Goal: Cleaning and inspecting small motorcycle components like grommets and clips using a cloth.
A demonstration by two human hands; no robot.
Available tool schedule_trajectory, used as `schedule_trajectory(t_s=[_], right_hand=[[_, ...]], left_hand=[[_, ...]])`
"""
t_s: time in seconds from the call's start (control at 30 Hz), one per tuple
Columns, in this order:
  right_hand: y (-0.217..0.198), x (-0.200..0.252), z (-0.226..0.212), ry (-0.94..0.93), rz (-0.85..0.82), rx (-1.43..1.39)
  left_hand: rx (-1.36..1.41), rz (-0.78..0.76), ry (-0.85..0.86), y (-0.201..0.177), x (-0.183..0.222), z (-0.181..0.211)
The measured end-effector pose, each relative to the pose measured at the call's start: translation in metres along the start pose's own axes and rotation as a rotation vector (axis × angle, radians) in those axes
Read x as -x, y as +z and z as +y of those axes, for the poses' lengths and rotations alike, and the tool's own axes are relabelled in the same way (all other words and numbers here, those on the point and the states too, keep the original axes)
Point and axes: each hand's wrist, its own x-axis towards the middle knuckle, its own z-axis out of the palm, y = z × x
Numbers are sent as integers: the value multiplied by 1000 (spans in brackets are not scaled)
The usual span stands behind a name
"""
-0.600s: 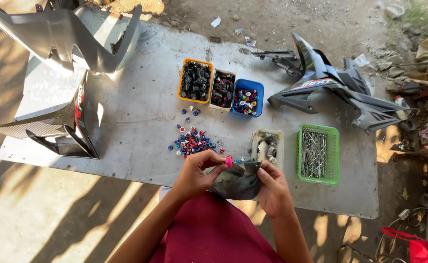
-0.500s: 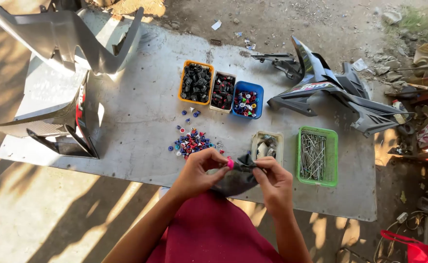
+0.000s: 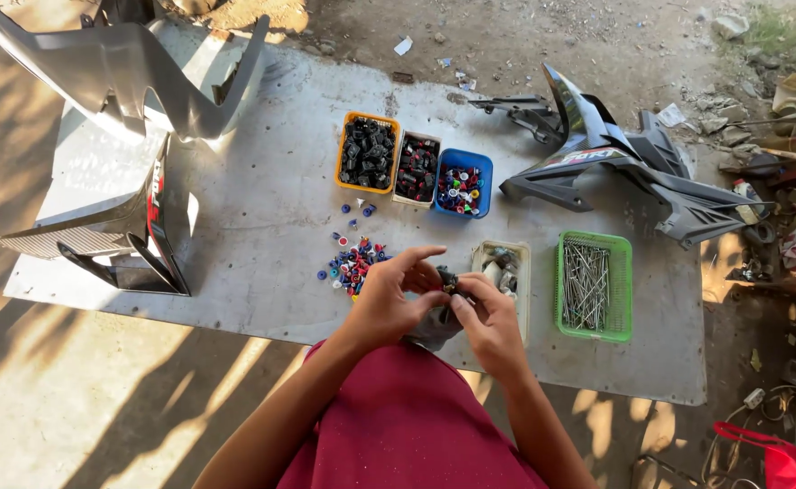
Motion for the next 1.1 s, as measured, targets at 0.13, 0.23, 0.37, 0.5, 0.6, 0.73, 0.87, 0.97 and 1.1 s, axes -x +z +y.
schedule_trajectory(t_s=[0.13,0.23,0.37,0.5,0.6,0.73,0.87,0.97,1.1], right_hand=[[0,-2,3,124,-68,-82],[4,1,11,98,82,-3],[13,7,2,-36,246,-37],[28,14,7,-87,296,-98],[27,6,4,-114,243,-208],[22,5,4,-149,175,-135],[17,-1,5,-330,116,314],[13,-2,11,-463,37,502],[5,-1,15,-573,-124,586]], left_hand=[[-351,-24,163,11,3,14],[-559,-7,257,22,8,11],[156,59,-29,16,8,-4],[260,58,-97,11,13,-5],[251,63,-123,11,18,-11],[412,60,-241,14,20,-13],[676,150,-551,12,27,-30],[719,195,-689,6,32,-25],[599,239,-827,10,40,-27]])
